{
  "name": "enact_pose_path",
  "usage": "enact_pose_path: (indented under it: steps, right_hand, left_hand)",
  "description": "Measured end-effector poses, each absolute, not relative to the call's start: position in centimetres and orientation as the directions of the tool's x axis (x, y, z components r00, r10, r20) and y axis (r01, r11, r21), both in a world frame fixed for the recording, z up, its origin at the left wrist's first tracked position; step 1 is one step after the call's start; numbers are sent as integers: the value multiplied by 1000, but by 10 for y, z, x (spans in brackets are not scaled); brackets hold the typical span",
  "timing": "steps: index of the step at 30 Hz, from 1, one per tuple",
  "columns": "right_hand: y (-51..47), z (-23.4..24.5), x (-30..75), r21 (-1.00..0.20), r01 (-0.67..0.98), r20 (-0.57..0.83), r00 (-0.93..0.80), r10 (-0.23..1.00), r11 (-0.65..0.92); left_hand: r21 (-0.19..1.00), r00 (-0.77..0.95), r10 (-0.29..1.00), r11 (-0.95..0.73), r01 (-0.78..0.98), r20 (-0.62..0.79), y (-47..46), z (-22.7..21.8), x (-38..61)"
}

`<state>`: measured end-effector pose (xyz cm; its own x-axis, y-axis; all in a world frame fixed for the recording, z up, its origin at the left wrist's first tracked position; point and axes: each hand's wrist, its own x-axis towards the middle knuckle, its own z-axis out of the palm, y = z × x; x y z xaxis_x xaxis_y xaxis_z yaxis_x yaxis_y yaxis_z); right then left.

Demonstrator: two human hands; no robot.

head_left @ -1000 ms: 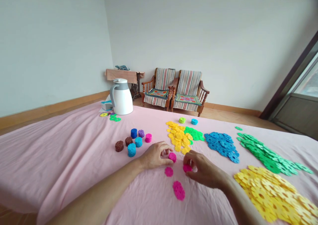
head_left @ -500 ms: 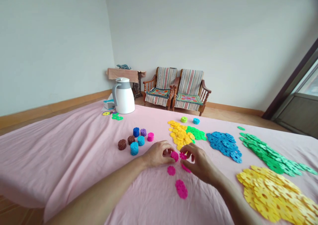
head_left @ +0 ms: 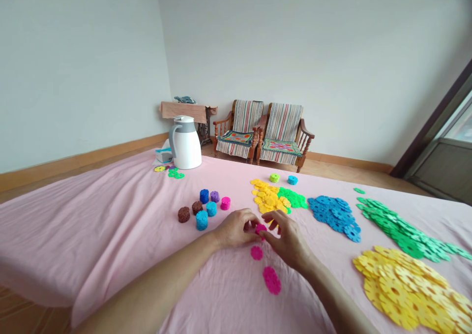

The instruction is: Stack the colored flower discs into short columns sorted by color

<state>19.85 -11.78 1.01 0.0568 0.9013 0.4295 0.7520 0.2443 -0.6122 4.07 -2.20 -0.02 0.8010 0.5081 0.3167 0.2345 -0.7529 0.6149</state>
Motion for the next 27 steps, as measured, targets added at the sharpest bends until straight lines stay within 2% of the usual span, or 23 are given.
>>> enact_pose_path:
  steps: [10, 13, 16, 20, 23, 27]
  right_hand:
    - [-119, 18, 214, -612, 781, 420, 183, 889, 128]
    - [-123, 20, 222, -597, 796, 331, 132, 934, 99]
    - [-133, 27, 231, -592, 798, 194, 7, 981, 112]
    - [-146, 34, 235, -590, 799, 61, -105, 993, 121]
    - [-147, 34, 233, -575, 809, 32, -124, 992, 120]
    - [-145, 31, 230, -557, 819, 61, -128, 990, 141]
  left_hand:
    - [639, 814, 499, -738, 218, 299, -21, 2, 40]
    - [636, 817, 496, -740, 220, 295, -21, 1, 40]
    - [634, 816, 501, -739, 229, 289, -21, 2, 40]
    - [631, 812, 506, -739, 235, 290, -22, 4, 41]
    - [632, 807, 508, -740, 231, 301, -23, 5, 41]
    - [636, 812, 509, -735, 236, 286, -23, 5, 40]
